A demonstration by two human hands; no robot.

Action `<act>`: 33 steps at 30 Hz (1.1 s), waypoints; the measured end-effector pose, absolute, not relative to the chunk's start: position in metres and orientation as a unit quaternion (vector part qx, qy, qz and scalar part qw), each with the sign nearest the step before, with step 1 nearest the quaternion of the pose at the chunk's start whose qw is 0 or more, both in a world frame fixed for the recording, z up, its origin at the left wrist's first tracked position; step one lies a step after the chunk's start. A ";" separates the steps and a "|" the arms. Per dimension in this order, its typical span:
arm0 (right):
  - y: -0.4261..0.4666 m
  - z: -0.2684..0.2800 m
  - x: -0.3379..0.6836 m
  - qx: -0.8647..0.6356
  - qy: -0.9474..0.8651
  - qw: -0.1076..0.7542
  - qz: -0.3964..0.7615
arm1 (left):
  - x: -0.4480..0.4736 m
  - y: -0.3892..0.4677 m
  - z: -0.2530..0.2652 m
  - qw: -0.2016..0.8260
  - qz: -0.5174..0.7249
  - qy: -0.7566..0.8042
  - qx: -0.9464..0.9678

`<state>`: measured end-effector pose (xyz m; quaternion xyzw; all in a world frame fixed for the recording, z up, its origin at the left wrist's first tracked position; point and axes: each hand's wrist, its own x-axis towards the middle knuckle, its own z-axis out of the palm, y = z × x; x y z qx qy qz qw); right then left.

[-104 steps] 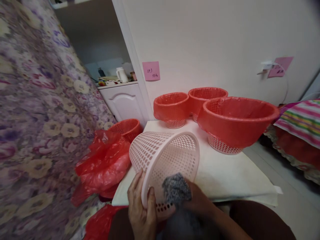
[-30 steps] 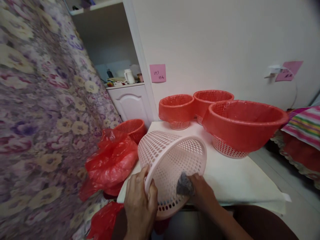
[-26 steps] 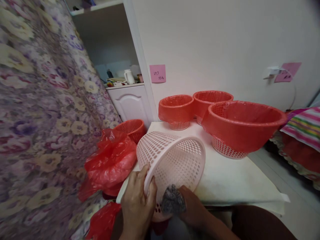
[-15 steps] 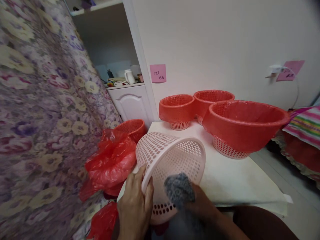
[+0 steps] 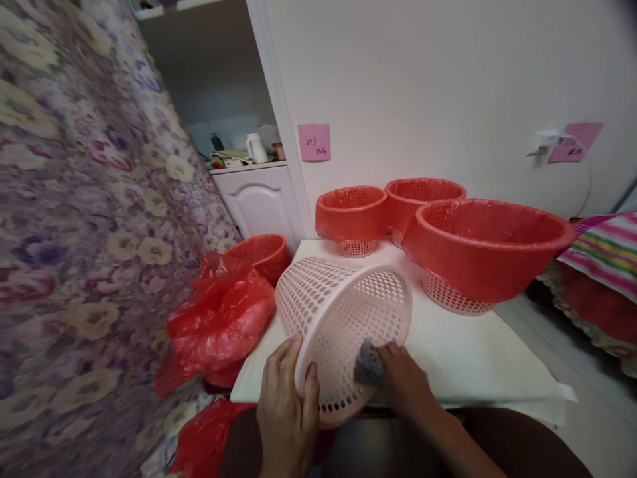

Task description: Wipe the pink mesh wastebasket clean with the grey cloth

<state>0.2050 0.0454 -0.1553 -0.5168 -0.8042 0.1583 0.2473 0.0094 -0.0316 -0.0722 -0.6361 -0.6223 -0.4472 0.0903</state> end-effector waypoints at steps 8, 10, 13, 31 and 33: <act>0.012 -0.141 0.171 -0.260 -0.700 0.342 0.571 | 0.006 -0.030 -0.050 0.111 -0.400 -0.638 -0.649; 0.011 -0.133 0.172 -0.158 -0.636 0.337 0.676 | 0.004 -0.030 -0.048 0.132 -0.384 -0.646 -0.646; 0.018 -0.127 0.181 -0.138 -0.610 0.310 0.716 | 0.002 -0.030 -0.045 0.156 -0.341 -0.661 -0.650; 0.043 -0.155 0.202 -0.496 -0.808 0.245 0.201 | 0.002 -0.034 -0.055 0.144 -0.358 -0.638 -0.667; 0.032 -0.151 0.189 -0.450 -0.813 0.245 0.277 | 0.003 -0.033 -0.053 0.147 -0.361 -0.641 -0.661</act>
